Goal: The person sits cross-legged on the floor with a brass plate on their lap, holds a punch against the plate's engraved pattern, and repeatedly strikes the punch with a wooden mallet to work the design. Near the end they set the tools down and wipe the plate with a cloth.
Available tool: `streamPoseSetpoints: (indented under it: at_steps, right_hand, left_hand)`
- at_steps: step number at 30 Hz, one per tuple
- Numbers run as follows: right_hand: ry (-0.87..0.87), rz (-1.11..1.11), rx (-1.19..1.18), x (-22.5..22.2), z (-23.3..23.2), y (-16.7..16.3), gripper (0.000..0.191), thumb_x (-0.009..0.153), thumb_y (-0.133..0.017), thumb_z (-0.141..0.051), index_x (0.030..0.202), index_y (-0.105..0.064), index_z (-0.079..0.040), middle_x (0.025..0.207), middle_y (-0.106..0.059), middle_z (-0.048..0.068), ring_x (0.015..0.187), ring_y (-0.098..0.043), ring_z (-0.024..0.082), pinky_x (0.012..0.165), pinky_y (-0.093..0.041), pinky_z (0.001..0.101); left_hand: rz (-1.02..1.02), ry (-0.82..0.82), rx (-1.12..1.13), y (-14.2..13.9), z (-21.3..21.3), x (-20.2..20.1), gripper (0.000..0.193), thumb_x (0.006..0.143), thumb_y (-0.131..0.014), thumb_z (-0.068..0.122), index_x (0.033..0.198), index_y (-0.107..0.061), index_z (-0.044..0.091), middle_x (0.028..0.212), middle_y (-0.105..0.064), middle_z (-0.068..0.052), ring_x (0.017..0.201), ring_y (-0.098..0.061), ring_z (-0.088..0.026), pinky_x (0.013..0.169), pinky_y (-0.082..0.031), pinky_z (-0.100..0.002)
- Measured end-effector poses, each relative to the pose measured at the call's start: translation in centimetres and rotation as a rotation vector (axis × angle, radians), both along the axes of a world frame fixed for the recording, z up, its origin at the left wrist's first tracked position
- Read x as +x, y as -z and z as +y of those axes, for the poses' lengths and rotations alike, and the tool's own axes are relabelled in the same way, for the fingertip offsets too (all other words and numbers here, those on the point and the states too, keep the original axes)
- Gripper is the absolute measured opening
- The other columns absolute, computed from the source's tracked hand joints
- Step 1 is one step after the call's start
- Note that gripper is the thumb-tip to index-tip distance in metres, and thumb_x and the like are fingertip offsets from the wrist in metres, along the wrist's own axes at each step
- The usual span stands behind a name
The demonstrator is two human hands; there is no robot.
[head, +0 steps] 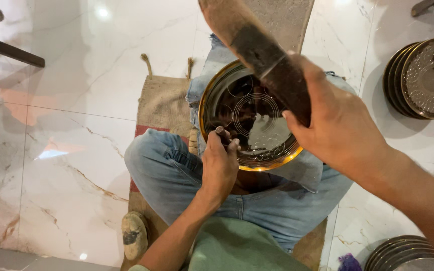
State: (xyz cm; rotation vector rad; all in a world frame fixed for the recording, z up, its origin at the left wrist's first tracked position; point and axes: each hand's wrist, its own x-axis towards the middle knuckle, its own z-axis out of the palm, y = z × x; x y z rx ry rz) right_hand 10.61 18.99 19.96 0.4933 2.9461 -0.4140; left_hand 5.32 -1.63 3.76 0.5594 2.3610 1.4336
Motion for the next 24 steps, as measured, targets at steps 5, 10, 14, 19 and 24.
streamPoseSetpoints:
  at_steps: [5,10,14,19,24]
  right_hand:
    - [-0.236,-0.259,0.297,1.7,1.1,1.1,0.090,0.087,-0.071,-0.018,0.163,-0.027,-0.038,0.100,-0.068,0.010,0.076,-0.073,0.030,0.064,-0.061,0.0428]
    - [-0.028,-0.390,0.161,4.2,1.9,2.1,0.086,0.091,-0.071,-0.026,0.164,-0.028,-0.040,0.094,-0.067,0.007,0.078,-0.074,0.030,0.069,-0.061,0.0441]
    - [0.103,-0.302,0.108,7.7,1.7,3.2,0.093,0.081,-0.075,-0.025,0.161,-0.031,-0.039,0.095,-0.068,0.006,0.079,-0.073,0.030,0.068,-0.060,0.0450]
    - [0.318,-0.470,0.072,13.5,-1.2,7.8,0.094,0.084,-0.078,-0.029,0.165,-0.032,-0.036,0.108,-0.071,0.007,0.085,-0.076,0.030,0.077,-0.061,0.0433]
    - [0.688,0.442,-0.307,14.0,-4.7,13.1,0.086,0.084,-0.085,-0.020,0.157,-0.040,-0.009,0.116,-0.073,0.020,0.101,-0.074,0.035,0.089,-0.058,0.0442]
  left_hand:
    - [0.081,0.104,0.021,0.0,0.2,-0.6,0.020,0.096,-0.069,0.006,0.110,-0.057,-0.003,0.097,-0.067,-0.020,0.084,-0.070,-0.039,0.071,-0.055,-0.045]
    - [-0.157,0.326,0.103,0.3,0.9,-2.6,0.033,0.091,-0.064,0.005,0.123,-0.062,0.000,0.100,-0.072,-0.016,0.083,-0.077,-0.033,0.074,-0.059,-0.040]
    - [0.021,0.649,0.048,0.2,2.0,-4.9,0.027,0.088,-0.071,0.007,0.114,-0.068,0.000,0.100,-0.072,-0.022,0.091,-0.072,-0.040,0.077,-0.057,-0.044]
    - [0.098,0.919,0.047,-0.5,3.4,-5.8,0.024,0.089,-0.076,0.009,0.110,-0.069,0.001,0.098,-0.074,-0.020,0.094,-0.072,-0.039,0.079,-0.055,-0.045]
    - [-0.132,0.236,0.206,-1.4,1.5,-5.0,0.034,0.093,-0.074,0.009,0.125,-0.062,0.003,0.098,-0.075,-0.008,0.085,-0.074,-0.016,0.077,-0.060,-0.031]
